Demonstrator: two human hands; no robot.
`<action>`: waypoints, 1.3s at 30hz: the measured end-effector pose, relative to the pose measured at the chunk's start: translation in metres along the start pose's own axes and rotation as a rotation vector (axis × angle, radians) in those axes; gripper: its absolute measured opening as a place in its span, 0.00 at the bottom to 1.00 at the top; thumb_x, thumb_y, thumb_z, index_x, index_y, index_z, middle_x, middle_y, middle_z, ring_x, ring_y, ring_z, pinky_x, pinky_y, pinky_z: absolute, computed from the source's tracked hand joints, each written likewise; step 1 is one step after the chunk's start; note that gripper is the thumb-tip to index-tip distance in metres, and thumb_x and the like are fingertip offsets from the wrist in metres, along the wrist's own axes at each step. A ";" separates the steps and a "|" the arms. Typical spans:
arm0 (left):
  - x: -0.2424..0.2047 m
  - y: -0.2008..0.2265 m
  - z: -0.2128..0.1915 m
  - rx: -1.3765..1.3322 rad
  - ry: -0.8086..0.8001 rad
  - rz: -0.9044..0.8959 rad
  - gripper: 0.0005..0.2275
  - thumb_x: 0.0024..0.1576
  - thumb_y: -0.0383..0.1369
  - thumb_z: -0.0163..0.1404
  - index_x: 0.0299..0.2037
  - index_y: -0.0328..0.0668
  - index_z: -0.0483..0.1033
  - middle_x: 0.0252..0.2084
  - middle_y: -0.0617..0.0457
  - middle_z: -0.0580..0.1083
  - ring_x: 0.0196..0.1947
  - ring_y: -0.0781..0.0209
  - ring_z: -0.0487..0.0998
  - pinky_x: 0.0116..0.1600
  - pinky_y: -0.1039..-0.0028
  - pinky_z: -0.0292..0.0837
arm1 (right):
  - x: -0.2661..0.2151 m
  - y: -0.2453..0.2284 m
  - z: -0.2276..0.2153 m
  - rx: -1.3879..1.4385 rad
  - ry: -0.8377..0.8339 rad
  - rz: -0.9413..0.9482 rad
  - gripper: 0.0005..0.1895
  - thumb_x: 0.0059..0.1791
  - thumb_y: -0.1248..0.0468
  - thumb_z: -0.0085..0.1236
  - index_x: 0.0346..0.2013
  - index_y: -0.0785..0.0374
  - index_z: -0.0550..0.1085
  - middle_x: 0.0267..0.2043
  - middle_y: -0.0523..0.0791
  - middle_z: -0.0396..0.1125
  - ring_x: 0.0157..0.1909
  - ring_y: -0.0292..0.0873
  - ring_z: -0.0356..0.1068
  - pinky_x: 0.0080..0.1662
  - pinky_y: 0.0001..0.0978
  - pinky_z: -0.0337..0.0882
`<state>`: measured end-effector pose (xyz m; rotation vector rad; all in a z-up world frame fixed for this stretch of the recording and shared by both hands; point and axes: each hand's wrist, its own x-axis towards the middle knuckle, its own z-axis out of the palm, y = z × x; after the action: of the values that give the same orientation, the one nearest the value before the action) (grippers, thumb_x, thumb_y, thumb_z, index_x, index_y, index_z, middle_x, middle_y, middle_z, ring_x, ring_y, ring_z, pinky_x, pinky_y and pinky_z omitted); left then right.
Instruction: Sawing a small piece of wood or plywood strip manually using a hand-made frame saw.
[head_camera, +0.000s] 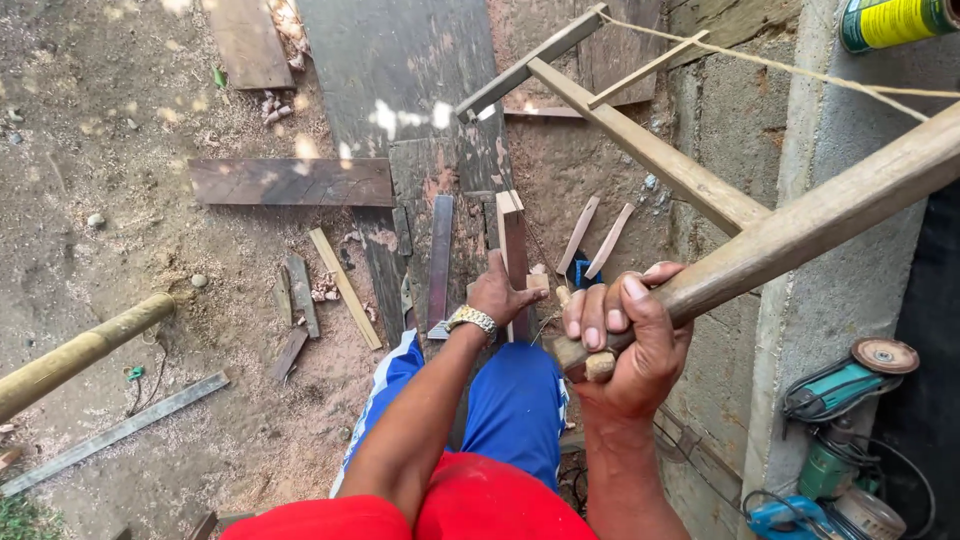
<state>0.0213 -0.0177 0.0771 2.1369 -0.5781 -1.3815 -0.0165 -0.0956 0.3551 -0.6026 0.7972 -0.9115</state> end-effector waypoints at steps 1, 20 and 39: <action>0.008 -0.011 0.014 -0.002 -0.004 0.000 0.41 0.44 0.53 0.68 0.58 0.41 0.56 0.42 0.30 0.78 0.45 0.31 0.80 0.49 0.51 0.75 | 0.000 -0.001 -0.001 -0.003 0.003 -0.001 0.10 0.57 0.72 0.49 0.52 0.58 0.69 0.26 0.42 0.56 0.24 0.38 0.57 0.34 0.38 0.64; 0.018 -0.022 0.025 -0.157 0.005 -0.038 0.32 0.44 0.41 0.66 0.53 0.44 0.57 0.42 0.33 0.79 0.44 0.33 0.81 0.50 0.52 0.75 | -0.014 -0.012 0.013 -0.013 0.015 0.002 0.10 0.57 0.71 0.47 0.52 0.58 0.70 0.26 0.41 0.55 0.23 0.38 0.57 0.33 0.37 0.63; 0.012 -0.011 0.012 -0.148 -0.039 -0.080 0.32 0.45 0.41 0.65 0.54 0.43 0.57 0.44 0.33 0.78 0.46 0.35 0.81 0.50 0.54 0.76 | -0.036 -0.038 0.043 -0.104 0.118 0.002 0.07 0.58 0.72 0.47 0.49 0.60 0.67 0.26 0.41 0.55 0.23 0.37 0.57 0.33 0.37 0.62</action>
<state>0.0153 -0.0189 0.0579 2.0383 -0.3956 -1.4643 -0.0124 -0.0773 0.4201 -0.6427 0.9554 -0.9140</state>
